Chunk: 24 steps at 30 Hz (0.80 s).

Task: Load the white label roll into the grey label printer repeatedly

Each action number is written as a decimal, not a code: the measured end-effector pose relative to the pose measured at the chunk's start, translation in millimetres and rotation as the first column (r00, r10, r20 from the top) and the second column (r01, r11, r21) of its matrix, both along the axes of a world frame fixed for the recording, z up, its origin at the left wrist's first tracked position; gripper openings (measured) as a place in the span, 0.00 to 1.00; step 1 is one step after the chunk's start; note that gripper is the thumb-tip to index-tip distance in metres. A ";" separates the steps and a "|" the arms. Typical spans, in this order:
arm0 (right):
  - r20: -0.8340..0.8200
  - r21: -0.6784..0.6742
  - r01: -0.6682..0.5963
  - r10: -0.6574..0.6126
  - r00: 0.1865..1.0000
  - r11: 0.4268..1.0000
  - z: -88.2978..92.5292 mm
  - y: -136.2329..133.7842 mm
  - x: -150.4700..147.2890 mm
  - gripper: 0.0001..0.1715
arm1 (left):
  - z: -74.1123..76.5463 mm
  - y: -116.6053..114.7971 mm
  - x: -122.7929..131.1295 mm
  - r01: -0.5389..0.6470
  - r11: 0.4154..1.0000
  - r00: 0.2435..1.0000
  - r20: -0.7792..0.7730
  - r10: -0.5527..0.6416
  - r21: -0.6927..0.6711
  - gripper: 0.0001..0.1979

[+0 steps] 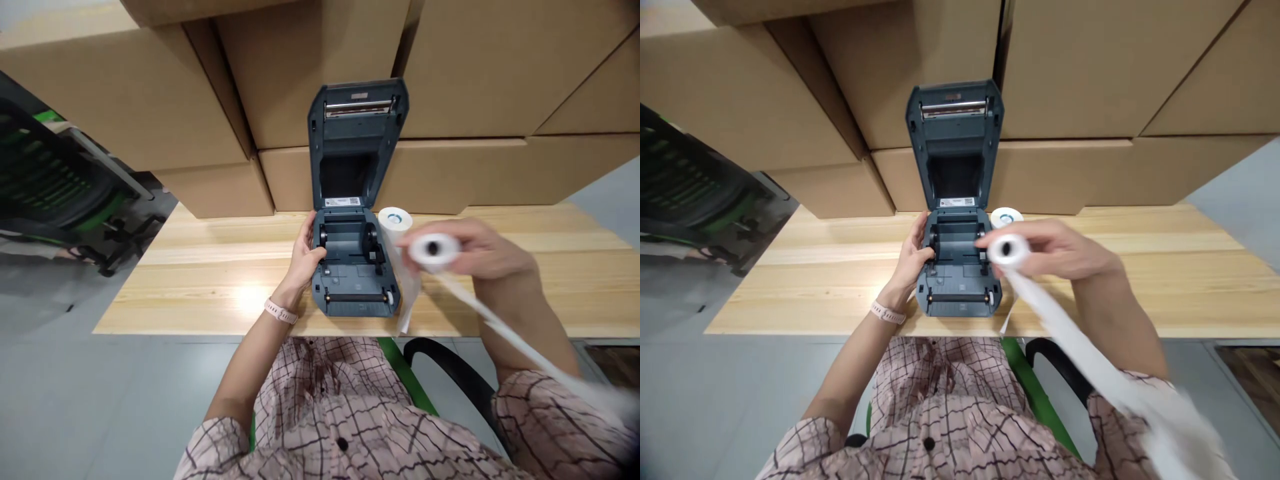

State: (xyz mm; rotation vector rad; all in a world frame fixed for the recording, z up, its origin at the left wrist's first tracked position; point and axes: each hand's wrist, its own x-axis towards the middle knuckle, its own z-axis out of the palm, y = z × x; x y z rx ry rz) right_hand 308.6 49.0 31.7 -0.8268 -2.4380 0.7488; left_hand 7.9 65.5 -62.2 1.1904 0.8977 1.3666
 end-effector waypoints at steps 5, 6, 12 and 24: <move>0.170 0.153 0.049 -0.075 0.983 0.987 -9.7 6.5 -87.3 0.30 | -3.4 0.1 0.2 0.021 1.000 1.000 0.009 -0.021 0.007 0.50; 0.214 0.177 0.052 -0.090 0.973 0.983 -17.3 7.6 -92.7 0.30 | -4.1 -0.2 0.4 0.024 1.000 1.000 0.014 -0.024 0.009 0.50; 0.295 0.240 0.066 -0.138 0.946 0.968 -34.2 1.8 -89.6 0.32 | -7.8 -0.4 0.4 0.048 0.999 0.998 0.040 -0.049 0.023 0.49; 0.101 0.577 0.130 -0.229 0.968 0.806 -46.1 -86.5 -102.8 0.18 | -5.2 -7.5 -0.3 0.039 0.999 0.999 0.008 -0.039 0.031 0.43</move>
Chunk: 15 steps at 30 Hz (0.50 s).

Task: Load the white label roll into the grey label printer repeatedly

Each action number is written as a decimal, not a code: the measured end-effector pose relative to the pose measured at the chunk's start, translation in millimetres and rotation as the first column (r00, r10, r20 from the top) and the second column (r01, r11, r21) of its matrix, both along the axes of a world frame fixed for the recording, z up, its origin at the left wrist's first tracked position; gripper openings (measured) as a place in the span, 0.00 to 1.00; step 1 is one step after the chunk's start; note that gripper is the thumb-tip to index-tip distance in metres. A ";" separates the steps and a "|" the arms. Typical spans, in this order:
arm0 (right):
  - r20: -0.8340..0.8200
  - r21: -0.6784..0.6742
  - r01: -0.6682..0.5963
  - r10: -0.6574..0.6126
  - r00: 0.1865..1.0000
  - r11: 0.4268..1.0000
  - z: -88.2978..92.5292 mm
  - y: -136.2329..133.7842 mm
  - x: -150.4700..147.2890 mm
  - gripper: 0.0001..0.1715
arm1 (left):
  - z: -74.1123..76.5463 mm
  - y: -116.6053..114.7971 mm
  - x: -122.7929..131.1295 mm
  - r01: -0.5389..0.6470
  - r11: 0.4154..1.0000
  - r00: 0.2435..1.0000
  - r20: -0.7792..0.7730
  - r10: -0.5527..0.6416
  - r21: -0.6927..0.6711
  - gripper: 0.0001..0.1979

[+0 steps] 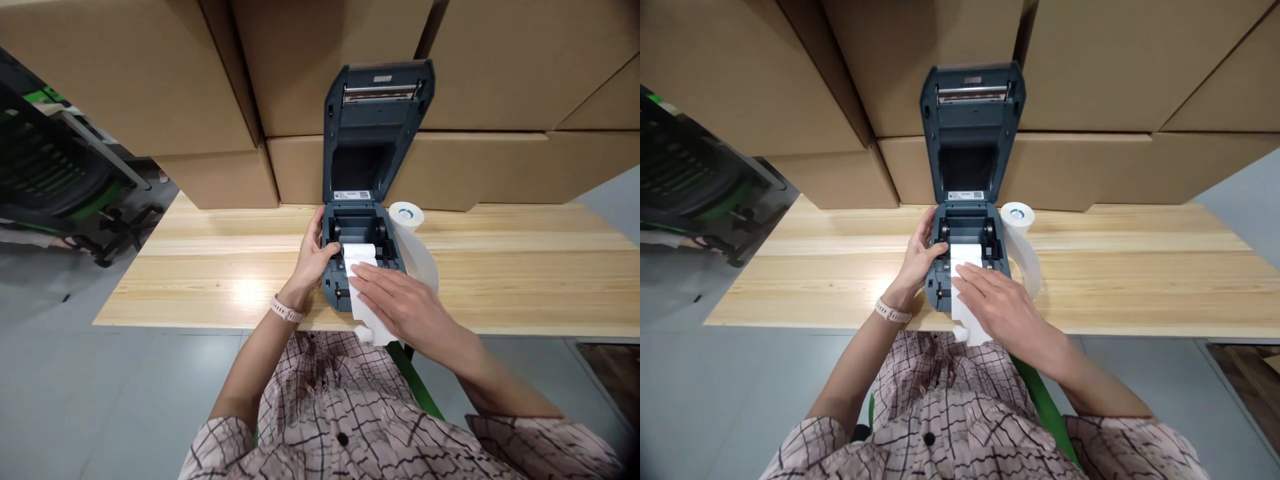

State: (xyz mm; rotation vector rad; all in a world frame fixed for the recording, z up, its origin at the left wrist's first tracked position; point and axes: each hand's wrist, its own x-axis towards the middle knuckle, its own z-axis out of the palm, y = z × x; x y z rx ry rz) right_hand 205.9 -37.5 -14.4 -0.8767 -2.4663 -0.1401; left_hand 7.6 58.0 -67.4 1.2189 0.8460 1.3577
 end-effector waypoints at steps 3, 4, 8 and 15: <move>-0.055 0.007 0.049 -0.048 0.997 0.999 -2.9 -15.0 -2.0 0.20 | 2.5 -2.9 -0.4 0.000 1.000 1.000 0.003 0.000 -0.004 0.44; -0.072 -0.001 0.056 -0.056 0.996 0.998 -3.5 -16.8 -2.9 0.20 | 3.3 -3.6 -0.5 -0.003 1.000 1.000 0.002 0.003 -0.004 0.44; -0.119 -0.014 0.061 -0.062 0.991 0.998 -4.6 -15.6 -4.6 0.19 | 4.4 -5.1 -0.5 -0.004 1.000 1.000 -0.003 0.004 0.010 0.43; -0.119 -0.037 0.044 -0.048 0.992 0.998 -3.5 -12.8 -1.5 0.17 | 3.3 -4.7 -0.4 -0.004 1.000 1.000 -0.007 0.004 0.022 0.43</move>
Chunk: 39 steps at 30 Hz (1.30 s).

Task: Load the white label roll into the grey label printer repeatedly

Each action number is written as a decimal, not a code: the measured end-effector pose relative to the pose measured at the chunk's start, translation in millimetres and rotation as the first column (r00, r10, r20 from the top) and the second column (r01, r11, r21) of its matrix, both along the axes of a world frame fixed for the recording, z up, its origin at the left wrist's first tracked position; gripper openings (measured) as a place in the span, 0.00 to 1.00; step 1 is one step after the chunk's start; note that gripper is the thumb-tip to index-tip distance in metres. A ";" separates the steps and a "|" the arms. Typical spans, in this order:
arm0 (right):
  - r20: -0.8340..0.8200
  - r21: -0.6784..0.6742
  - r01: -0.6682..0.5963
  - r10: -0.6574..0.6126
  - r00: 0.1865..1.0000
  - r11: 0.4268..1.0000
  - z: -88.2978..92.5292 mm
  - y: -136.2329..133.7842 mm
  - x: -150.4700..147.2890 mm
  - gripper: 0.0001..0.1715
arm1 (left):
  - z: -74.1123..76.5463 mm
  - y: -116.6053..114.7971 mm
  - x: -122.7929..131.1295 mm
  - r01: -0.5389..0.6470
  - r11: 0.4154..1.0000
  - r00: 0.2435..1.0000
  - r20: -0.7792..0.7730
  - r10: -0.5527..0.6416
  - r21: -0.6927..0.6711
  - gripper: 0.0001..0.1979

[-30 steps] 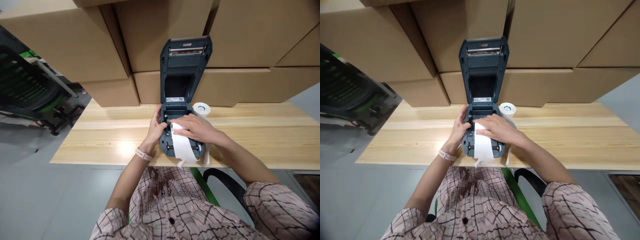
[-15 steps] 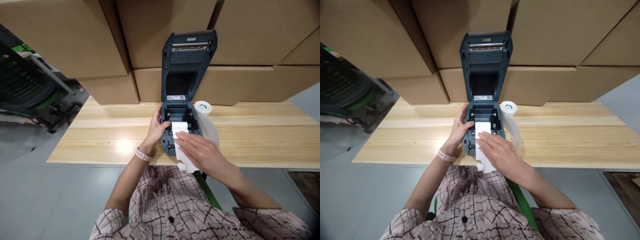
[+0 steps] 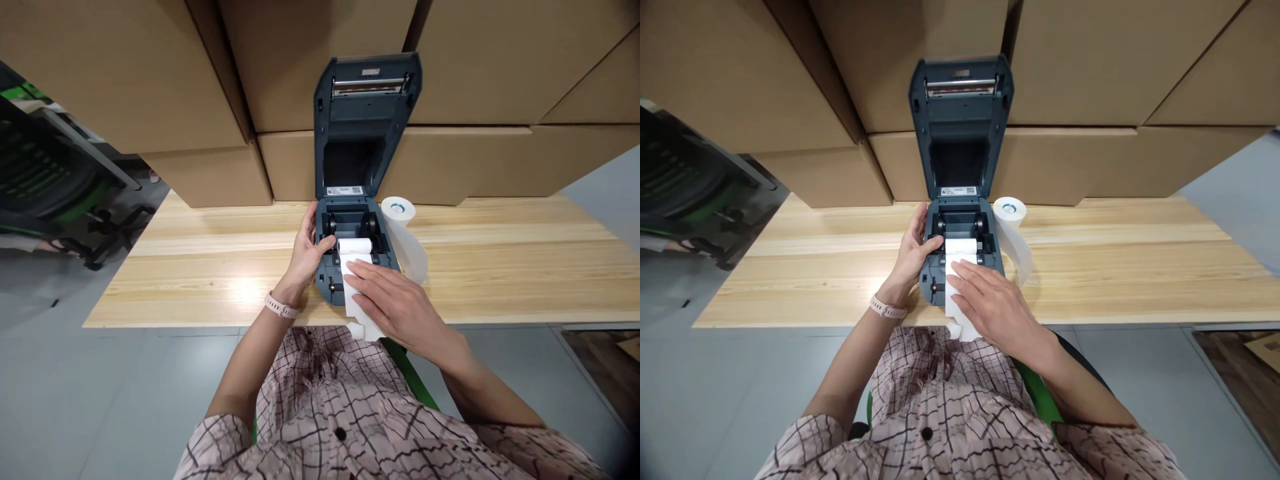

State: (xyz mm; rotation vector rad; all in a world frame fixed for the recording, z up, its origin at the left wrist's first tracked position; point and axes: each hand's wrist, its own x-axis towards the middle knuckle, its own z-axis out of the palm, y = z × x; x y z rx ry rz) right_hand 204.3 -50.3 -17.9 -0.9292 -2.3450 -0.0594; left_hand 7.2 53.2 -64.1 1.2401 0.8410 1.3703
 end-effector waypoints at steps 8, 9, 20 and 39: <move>-0.007 -0.033 -0.003 0.003 1.000 0.999 -1.8 -0.9 1.8 0.18 | -0.1 -0.2 0.8 0.006 1.000 1.000 0.011 -0.006 0.001 0.44; -0.006 -0.044 -0.005 0.005 1.000 0.999 -1.6 -0.8 2.3 0.18 | -0.4 -0.2 0.7 0.006 1.000 1.000 0.011 -0.006 -0.002 0.44; -0.051 -0.134 -0.034 0.028 0.998 0.990 0.1 -5.1 4.9 0.19 | 0.2 -3.5 -1.6 -0.009 1.000 1.000 0.011 0.009 -0.030 0.44; -0.797 -0.475 -0.329 -0.240 0.554 0.816 136.2 211.0 18.6 0.39 | 28.1 -112.3 -1.1 0.107 0.927 0.834 -0.540 0.113 0.359 0.13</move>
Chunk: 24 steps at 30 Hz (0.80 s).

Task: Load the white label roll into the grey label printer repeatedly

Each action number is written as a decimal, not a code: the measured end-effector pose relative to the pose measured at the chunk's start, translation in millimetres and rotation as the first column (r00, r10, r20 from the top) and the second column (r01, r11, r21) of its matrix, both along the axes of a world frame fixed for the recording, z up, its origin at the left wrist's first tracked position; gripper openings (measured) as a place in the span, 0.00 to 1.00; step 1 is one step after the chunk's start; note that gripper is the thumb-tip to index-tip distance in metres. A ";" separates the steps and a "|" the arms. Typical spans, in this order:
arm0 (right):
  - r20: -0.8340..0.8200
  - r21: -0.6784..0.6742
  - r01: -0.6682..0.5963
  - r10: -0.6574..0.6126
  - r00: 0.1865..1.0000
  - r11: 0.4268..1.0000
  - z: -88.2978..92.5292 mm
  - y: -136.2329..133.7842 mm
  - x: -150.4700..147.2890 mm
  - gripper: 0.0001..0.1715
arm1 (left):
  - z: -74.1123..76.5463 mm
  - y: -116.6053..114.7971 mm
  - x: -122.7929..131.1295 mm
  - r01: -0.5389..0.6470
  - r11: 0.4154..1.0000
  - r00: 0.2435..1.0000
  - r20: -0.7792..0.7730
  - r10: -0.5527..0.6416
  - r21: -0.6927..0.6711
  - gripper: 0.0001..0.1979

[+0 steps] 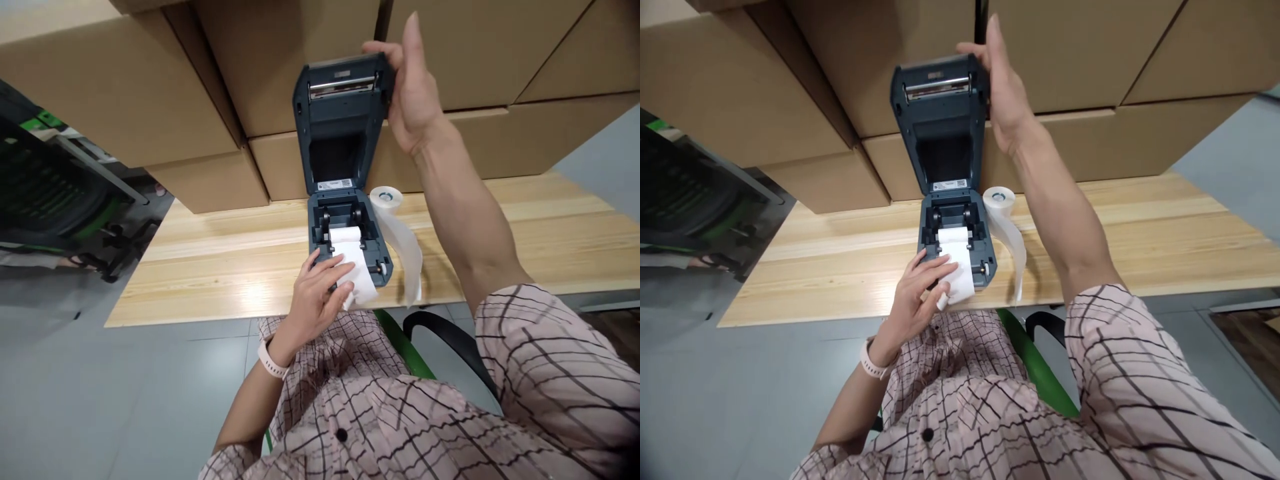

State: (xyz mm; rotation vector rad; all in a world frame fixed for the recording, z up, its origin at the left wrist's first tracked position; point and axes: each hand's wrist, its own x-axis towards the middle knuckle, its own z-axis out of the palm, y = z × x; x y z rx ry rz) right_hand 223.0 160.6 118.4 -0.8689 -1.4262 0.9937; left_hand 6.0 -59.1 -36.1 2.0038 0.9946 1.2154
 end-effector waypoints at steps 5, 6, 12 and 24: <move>-0.046 0.296 0.056 -0.044 0.998 0.953 -40.5 -74.5 -6.5 0.41 | 6.5 -18.5 -12.9 -0.233 0.972 0.942 0.256 0.216 0.037 0.09; 0.004 0.339 0.072 -0.078 0.997 0.938 -54.4 -94.3 -4.7 0.38 | 8.5 -18.1 -13.7 -0.311 0.949 0.900 0.335 0.278 0.046 0.09; 0.434 0.426 -0.043 -0.162 0.886 0.904 -132.5 -178.2 7.8 0.23 | 8.1 13.0 -2.4 -0.345 0.929 0.860 0.351 0.371 -0.135 0.31; 0.421 0.447 -0.002 -0.208 0.883 0.895 -158.1 -187.2 -0.8 0.26 | -6.4 25.0 9.2 -0.008 0.927 0.902 0.397 0.168 -0.374 0.42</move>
